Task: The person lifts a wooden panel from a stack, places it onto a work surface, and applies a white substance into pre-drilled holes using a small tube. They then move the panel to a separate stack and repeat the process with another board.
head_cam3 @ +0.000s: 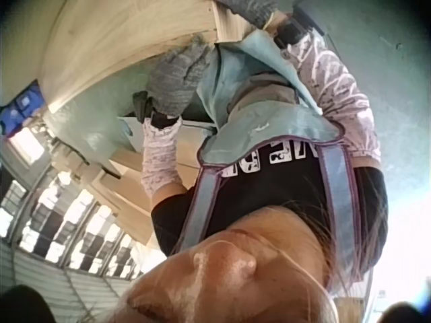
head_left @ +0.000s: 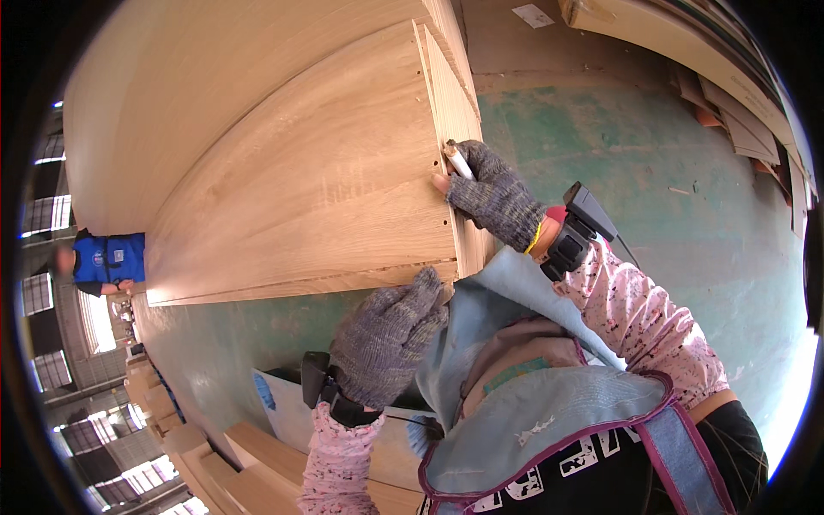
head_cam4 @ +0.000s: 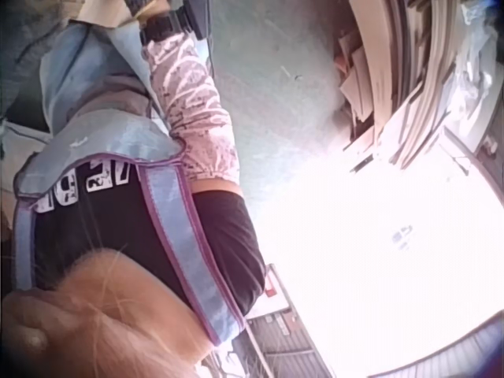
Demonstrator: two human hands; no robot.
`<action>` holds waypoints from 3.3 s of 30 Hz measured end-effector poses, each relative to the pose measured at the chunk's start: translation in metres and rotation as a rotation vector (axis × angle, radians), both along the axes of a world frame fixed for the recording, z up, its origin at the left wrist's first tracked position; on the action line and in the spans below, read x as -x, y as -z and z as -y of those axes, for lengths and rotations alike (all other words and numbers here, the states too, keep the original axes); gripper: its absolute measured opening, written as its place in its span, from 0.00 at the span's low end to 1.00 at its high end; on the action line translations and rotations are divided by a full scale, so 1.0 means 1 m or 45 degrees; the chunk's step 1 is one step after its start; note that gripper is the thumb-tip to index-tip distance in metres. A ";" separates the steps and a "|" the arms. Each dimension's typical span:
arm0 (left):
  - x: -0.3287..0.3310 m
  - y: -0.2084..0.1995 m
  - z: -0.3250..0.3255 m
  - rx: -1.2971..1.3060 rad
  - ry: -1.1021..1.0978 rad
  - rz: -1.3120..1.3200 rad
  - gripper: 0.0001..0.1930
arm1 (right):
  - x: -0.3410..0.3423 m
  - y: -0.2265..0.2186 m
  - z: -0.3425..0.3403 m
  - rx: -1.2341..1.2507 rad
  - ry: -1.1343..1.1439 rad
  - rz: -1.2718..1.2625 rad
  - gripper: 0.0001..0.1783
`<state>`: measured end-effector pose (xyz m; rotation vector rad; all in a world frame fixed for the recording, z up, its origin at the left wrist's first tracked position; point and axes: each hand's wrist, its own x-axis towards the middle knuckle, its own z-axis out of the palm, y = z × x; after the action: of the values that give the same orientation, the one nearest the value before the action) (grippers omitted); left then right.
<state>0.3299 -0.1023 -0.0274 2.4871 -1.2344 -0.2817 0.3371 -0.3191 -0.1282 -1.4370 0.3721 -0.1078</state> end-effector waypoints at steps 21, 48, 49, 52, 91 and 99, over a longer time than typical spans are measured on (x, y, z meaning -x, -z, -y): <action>-0.014 0.013 0.000 0.029 0.249 0.089 0.21 | 0.001 0.001 0.000 -0.072 0.015 0.024 0.21; -0.014 0.020 0.001 -0.067 0.155 0.088 0.20 | 0.002 0.002 0.003 -0.060 -0.009 0.019 0.17; -0.016 0.021 0.001 -0.068 0.152 0.091 0.20 | 0.002 0.002 0.003 -0.048 0.000 0.027 0.18; -0.025 0.024 -0.002 -0.078 0.308 0.107 0.20 | 0.002 0.002 0.003 -0.030 0.015 -0.016 0.21; 0.007 0.031 -0.009 0.273 0.057 0.091 0.19 | 0.002 0.002 0.001 -0.029 -0.005 -0.027 0.23; 0.012 0.034 -0.009 0.219 -0.053 -0.022 0.22 | 0.003 0.002 0.001 0.010 0.030 -0.014 0.25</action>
<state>0.3180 -0.0934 -0.0619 2.3550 -1.1481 -0.1784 0.3336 -0.3199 -0.1304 -1.4415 0.3982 -0.1204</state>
